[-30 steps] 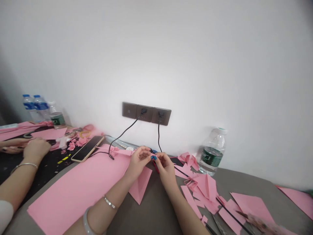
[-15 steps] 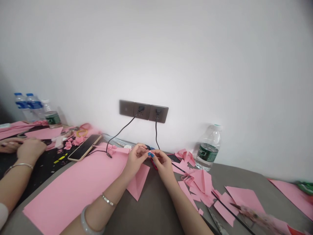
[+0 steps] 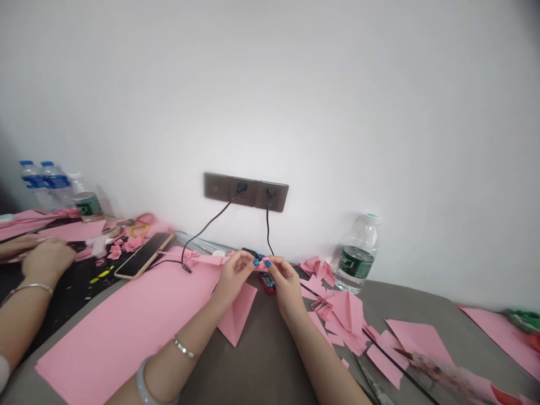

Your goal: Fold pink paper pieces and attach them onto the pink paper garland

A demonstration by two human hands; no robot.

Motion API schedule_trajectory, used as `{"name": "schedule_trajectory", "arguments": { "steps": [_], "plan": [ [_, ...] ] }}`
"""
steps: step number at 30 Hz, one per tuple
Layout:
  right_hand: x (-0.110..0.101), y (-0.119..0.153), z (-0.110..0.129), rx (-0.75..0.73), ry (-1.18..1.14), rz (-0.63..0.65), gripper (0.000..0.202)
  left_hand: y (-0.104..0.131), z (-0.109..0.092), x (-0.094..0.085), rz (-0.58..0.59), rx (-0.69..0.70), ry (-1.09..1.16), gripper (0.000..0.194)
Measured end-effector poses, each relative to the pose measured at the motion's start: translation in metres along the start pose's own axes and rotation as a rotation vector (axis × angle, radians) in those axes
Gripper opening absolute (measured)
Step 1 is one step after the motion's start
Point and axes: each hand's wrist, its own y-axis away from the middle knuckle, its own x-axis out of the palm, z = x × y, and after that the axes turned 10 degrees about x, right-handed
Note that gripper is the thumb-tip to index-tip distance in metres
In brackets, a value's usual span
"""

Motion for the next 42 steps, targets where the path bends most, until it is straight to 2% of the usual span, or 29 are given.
{"name": "schedule_trajectory", "arguments": {
  "steps": [6,14,25,36,42],
  "plan": [
    [0.002,-0.001,-0.002,-0.006,-0.006,0.043,0.017,0.002,-0.003,0.004,-0.007,-0.005,0.038,0.014],
    [-0.001,-0.001,-0.003,-0.068,0.124,0.008,0.019,0.000,0.002,-0.001,-0.020,-0.005,0.093,0.018],
    [-0.004,-0.001,0.004,0.026,0.127,0.069,0.023,0.001,-0.007,-0.003,0.104,0.062,-0.007,0.014],
    [-0.007,-0.003,0.001,0.130,0.083,0.138,0.024,0.000,-0.004,0.000,0.052,-0.074,0.074,0.022],
    [-0.008,-0.005,-0.002,0.171,0.025,0.122,0.027,-0.001,-0.004,-0.001,0.021,-0.078,0.033,0.023]
  ]
}}
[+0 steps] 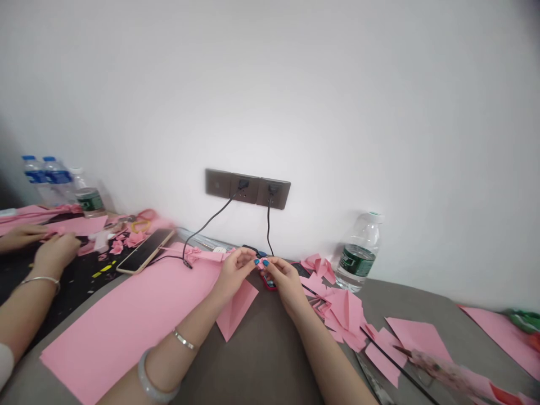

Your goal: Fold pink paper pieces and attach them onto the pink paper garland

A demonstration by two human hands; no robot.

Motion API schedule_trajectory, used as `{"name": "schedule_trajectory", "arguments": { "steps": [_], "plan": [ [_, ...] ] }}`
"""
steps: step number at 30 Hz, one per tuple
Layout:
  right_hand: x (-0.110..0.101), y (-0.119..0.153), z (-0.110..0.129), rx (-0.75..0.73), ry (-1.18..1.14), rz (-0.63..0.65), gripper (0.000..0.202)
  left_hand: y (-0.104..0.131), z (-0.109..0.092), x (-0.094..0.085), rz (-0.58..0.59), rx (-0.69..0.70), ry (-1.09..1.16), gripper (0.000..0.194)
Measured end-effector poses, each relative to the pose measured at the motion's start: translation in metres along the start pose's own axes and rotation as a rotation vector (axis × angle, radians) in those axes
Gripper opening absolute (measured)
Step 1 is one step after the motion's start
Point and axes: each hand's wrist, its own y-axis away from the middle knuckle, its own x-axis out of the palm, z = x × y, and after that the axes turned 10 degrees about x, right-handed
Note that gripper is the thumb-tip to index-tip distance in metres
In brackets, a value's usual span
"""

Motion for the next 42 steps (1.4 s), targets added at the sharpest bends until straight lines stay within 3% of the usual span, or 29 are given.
{"name": "schedule_trajectory", "arguments": {
  "steps": [7,14,21,32,42],
  "plan": [
    [-0.0012,-0.0006,-0.0009,0.020,-0.006,0.020,0.028,0.0011,-0.0030,0.0003,0.022,-0.053,-0.005,0.022],
    [0.0001,0.0000,0.0005,-0.018,0.059,0.035,0.030,0.0021,-0.0016,0.0023,0.009,-0.021,0.049,0.018],
    [0.0035,0.0040,0.0071,-0.068,0.095,0.047,0.034,0.0000,-0.0017,-0.0002,0.082,0.028,0.086,0.020],
    [0.0067,0.0054,0.0066,-0.136,0.085,0.029,0.028,0.0006,0.0011,0.0005,-0.016,-0.005,0.102,0.022],
    [0.0044,0.0051,0.0067,-0.137,0.117,0.055,0.030,0.0001,-0.0040,-0.0014,0.106,-0.001,0.101,0.021]
  ]
}}
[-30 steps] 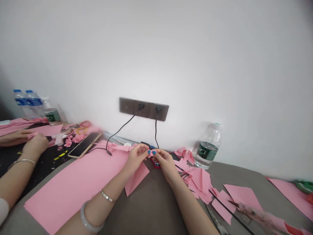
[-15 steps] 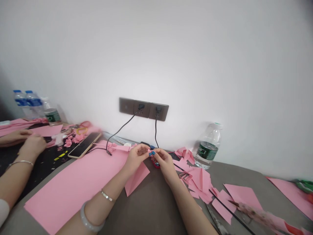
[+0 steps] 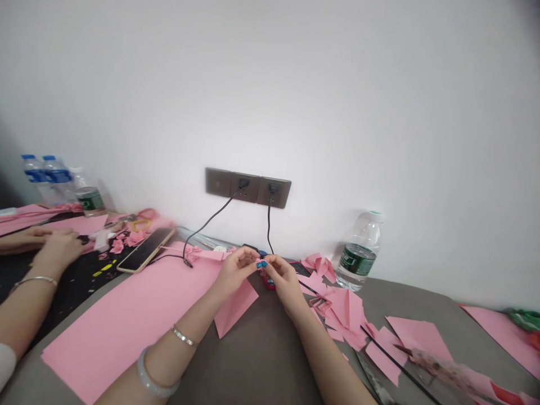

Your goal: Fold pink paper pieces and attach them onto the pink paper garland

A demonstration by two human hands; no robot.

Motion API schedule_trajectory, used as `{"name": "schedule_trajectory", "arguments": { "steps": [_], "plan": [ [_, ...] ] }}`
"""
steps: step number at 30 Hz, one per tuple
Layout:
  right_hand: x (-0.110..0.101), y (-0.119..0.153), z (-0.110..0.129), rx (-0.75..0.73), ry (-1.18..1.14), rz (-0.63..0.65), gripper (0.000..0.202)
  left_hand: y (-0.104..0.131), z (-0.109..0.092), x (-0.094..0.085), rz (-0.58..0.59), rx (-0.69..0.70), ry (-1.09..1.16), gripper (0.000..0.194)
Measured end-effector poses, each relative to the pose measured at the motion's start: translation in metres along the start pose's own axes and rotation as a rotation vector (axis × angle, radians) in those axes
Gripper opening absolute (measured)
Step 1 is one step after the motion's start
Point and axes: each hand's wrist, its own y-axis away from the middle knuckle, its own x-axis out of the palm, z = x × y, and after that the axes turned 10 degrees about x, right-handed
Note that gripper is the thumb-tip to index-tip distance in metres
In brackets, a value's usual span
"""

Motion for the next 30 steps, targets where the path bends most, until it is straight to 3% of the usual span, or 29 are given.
{"name": "schedule_trajectory", "arguments": {
  "steps": [7,13,21,26,30],
  "plan": [
    [-0.0020,0.0011,0.0014,0.054,-0.034,0.046,0.029,0.0007,-0.0007,0.0027,-0.063,-0.002,0.059,0.024],
    [-0.0068,0.0032,0.0041,0.163,-0.137,0.199,0.026,-0.0006,-0.0031,-0.0012,0.043,-0.042,0.130,0.026],
    [-0.0031,0.0033,0.0029,0.270,-0.353,0.194,0.026,-0.0011,-0.0049,0.0006,0.025,-0.183,0.338,0.023],
    [-0.0064,0.0020,-0.0032,0.427,-0.470,0.251,0.028,-0.0002,-0.0067,-0.0009,0.027,-0.254,0.367,0.021],
    [-0.0046,0.0019,-0.0037,0.472,-0.545,0.258,0.029,-0.0014,-0.0033,-0.0025,0.005,-0.258,0.366,0.022]
  ]
}}
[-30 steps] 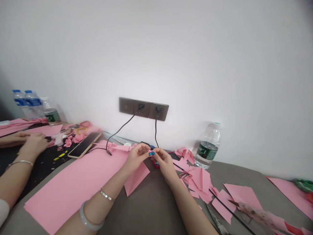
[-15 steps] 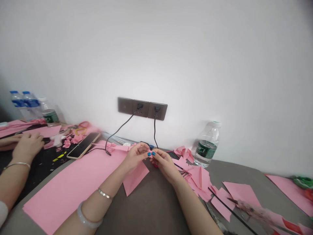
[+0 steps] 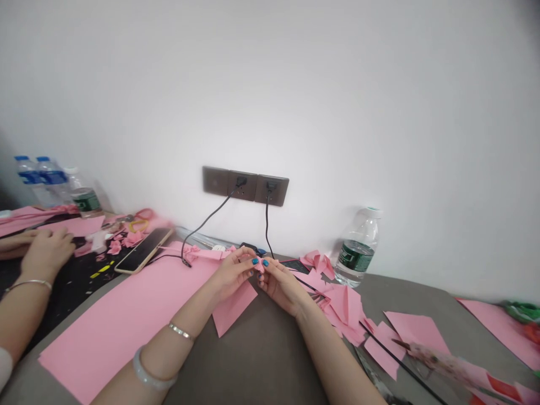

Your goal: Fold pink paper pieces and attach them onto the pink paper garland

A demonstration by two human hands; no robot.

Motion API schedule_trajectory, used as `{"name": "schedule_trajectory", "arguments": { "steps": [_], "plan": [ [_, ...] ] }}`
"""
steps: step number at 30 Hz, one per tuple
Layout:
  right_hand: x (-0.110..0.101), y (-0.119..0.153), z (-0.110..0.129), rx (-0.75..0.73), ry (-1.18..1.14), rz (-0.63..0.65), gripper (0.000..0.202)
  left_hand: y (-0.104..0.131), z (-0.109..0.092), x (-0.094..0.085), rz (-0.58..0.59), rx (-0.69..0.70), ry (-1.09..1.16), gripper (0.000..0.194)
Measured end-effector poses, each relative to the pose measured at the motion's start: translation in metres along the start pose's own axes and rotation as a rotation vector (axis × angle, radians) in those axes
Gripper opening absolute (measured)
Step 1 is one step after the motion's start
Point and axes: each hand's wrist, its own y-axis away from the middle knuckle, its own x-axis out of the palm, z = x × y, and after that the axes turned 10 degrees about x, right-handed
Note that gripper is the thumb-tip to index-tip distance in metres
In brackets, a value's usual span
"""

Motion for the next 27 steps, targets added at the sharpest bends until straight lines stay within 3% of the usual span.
{"name": "schedule_trajectory", "arguments": {
  "steps": [6,13,21,27],
  "plan": [
    [0.002,0.003,0.002,0.047,-0.067,0.061,0.029,-0.001,0.001,-0.001,-0.002,-0.024,0.012,0.021],
    [0.001,0.006,0.002,0.160,-0.065,0.186,0.029,0.002,-0.004,-0.003,0.131,-0.126,0.046,0.019],
    [-0.001,0.000,0.000,0.114,-0.107,0.068,0.026,-0.001,0.002,0.001,0.040,0.076,-0.005,0.023],
    [0.001,-0.004,-0.004,0.036,-0.107,0.033,0.026,0.000,0.001,0.004,0.001,0.133,-0.091,0.020]
  ]
}}
